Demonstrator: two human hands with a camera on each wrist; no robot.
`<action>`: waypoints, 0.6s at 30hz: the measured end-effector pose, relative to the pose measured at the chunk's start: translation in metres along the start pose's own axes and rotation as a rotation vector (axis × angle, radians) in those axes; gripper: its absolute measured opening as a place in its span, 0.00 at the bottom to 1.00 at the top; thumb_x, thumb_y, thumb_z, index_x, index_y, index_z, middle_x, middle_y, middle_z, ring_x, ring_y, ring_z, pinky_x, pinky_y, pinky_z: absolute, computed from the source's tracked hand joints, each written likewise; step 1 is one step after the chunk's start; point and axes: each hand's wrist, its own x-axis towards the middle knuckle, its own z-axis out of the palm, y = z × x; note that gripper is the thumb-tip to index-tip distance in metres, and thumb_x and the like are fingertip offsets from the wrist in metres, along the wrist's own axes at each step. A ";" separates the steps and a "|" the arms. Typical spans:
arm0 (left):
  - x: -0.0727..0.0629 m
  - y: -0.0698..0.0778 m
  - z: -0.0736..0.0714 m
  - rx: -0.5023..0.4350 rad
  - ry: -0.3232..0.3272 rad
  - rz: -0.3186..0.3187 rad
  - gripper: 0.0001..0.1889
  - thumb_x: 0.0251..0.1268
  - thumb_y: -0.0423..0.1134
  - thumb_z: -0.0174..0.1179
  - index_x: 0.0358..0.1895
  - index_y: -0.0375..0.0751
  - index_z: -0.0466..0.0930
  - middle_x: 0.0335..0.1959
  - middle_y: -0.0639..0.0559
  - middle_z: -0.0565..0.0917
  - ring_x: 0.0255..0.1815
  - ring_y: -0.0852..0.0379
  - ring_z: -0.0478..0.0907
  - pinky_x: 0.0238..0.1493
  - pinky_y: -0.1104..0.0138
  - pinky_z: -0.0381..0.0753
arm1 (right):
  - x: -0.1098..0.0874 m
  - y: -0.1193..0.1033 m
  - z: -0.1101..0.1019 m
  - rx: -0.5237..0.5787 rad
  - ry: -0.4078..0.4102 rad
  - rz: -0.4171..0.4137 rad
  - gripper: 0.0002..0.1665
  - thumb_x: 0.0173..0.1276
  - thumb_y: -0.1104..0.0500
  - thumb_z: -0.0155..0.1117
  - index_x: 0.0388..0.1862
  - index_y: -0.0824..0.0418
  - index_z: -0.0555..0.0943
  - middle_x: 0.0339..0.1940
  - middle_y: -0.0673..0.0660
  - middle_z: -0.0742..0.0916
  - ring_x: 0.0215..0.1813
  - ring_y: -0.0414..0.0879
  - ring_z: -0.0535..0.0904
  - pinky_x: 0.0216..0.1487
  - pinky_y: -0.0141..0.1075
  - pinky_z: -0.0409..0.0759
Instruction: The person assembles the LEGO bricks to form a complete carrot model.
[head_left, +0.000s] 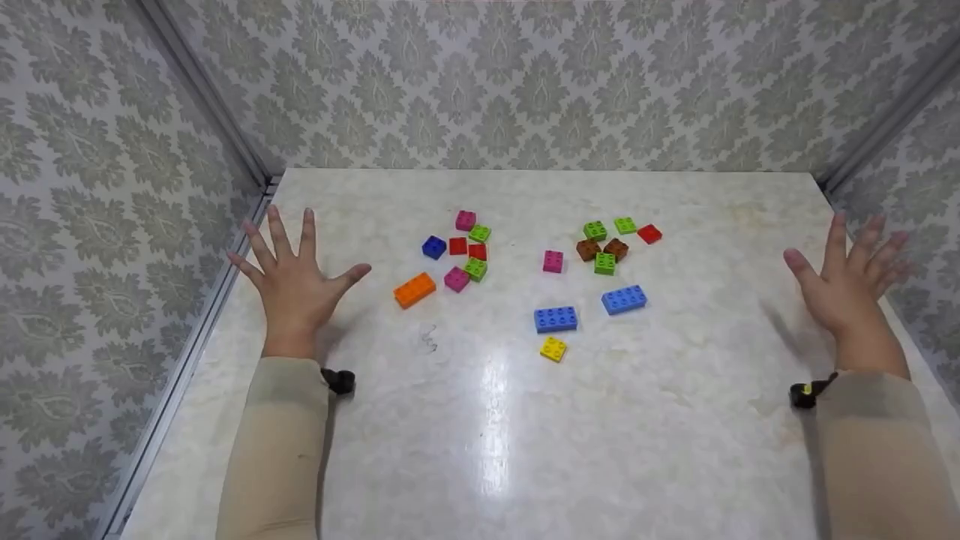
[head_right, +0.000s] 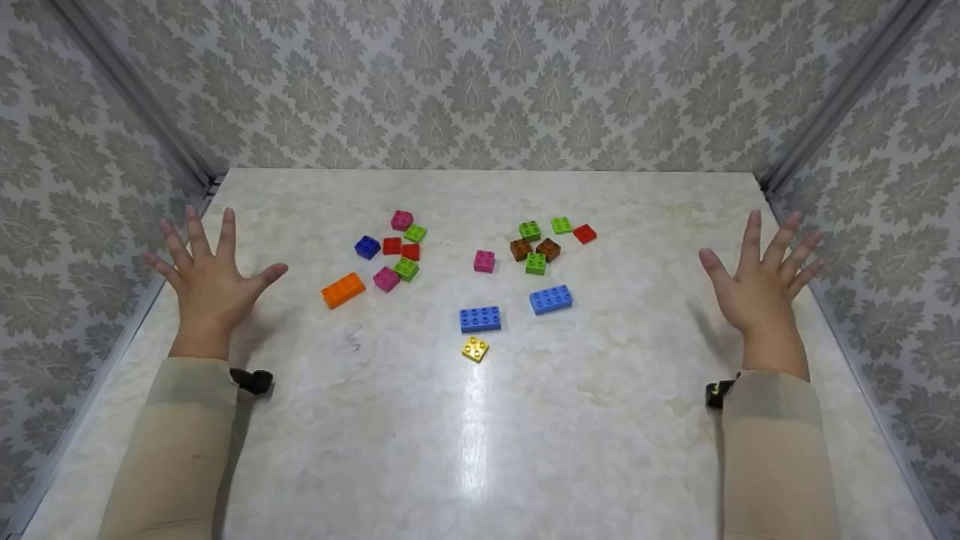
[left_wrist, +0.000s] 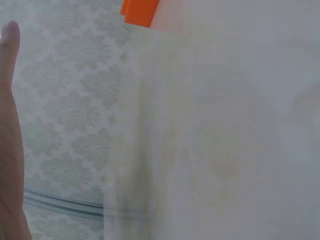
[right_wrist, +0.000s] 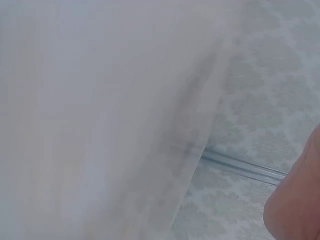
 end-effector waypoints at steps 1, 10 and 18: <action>-0.001 0.002 -0.001 -0.012 0.038 -0.002 0.70 0.57 0.96 0.51 0.96 0.64 0.36 0.97 0.45 0.24 0.95 0.27 0.17 0.84 0.20 0.17 | 0.001 -0.005 0.001 0.050 0.026 -0.013 0.61 0.85 0.18 0.34 0.92 0.45 0.17 0.85 0.59 0.09 0.82 0.71 -0.04 0.74 0.77 0.01; -0.008 0.038 0.004 -0.186 0.286 0.099 0.71 0.51 1.00 0.46 0.93 0.56 0.59 0.96 0.38 0.53 0.96 0.27 0.45 0.90 0.24 0.42 | 0.001 -0.056 0.029 0.361 0.153 -0.170 0.57 0.90 0.34 0.52 0.97 0.44 0.28 0.93 0.55 0.18 0.90 0.63 0.03 0.83 0.70 0.06; -0.011 0.091 -0.008 -0.405 0.388 0.188 0.67 0.55 0.98 0.43 0.77 0.41 0.79 0.81 0.37 0.74 0.83 0.36 0.70 0.84 0.37 0.74 | 0.009 -0.113 0.058 0.659 0.199 -0.240 0.54 0.85 0.44 0.56 0.98 0.43 0.40 0.97 0.47 0.30 0.97 0.50 0.18 0.92 0.63 0.16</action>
